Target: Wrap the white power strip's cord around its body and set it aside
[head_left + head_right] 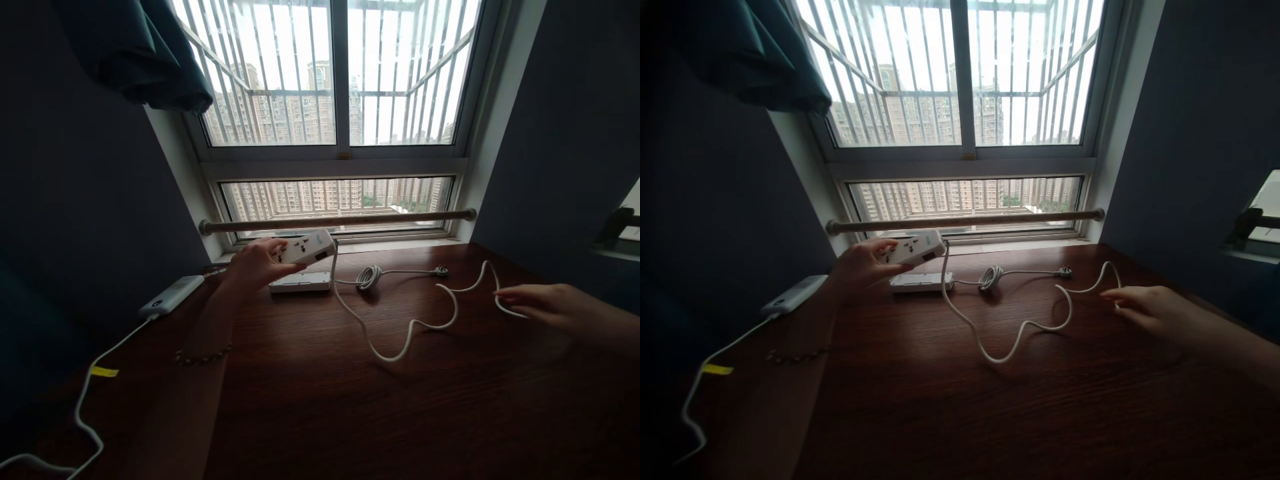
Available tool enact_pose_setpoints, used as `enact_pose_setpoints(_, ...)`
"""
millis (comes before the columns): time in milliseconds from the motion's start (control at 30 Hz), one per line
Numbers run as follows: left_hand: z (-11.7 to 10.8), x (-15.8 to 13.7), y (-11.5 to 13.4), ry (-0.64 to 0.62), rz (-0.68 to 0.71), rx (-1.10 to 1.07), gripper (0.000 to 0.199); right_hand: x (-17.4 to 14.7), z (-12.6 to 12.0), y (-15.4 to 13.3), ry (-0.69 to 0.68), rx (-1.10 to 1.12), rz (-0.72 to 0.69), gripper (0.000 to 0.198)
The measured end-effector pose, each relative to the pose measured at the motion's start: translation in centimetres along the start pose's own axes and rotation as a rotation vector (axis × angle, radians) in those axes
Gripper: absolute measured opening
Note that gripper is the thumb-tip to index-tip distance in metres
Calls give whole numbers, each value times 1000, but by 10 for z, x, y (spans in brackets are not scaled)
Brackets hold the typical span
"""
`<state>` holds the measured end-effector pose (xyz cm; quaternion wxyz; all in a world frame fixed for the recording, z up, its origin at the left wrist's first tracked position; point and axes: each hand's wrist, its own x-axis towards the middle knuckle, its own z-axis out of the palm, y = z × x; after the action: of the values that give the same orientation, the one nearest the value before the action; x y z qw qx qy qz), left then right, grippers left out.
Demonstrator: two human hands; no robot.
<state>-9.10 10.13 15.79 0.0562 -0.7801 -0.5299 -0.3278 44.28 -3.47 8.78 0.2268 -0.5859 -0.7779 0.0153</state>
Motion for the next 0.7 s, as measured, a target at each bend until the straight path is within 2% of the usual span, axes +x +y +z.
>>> enact_pose_setpoints(67, -6, -4, 13, 233, 56, -24, 60, 35, 10, -70, -97, 127, -153, 46)
enact_pose_setpoints(133, -12, -9, 24, 371, 68, -79, 62, 65, 33, -121, -98, 200, -273, 62)
enact_pose_setpoints(167, -15, -12, 28, 422, 58, -103, 62, 79, 47, -138, -97, 244, -317, 69)
enact_pose_setpoints(267, -23, -19, 39, 545, -3, -173, 63, 122, 91, -169, -252, 414, -407, 78)
enact_pose_setpoints(333, -28, -22, 43, 610, -37, -248, 63, 150, 115, -181, -331, 621, -454, 66)
enact_pose_setpoints(400, -33, -23, 44, 639, -39, -331, 61, 173, 133, -190, -379, 704, -487, 43)
enact_pose_setpoints(500, -39, -23, 40, 642, -50, -396, 59, 194, 146, -195, -406, 873, -499, 17)
enact_pose_setpoints(600, -42, -21, 30, 621, -147, -472, 61, 200, 146, -182, -466, 1076, -492, 13)
enact_pose_setpoints(700, -40, -18, 23, 554, -231, -696, 60, 198, 138, -157, -509, 1235, -432, 19)
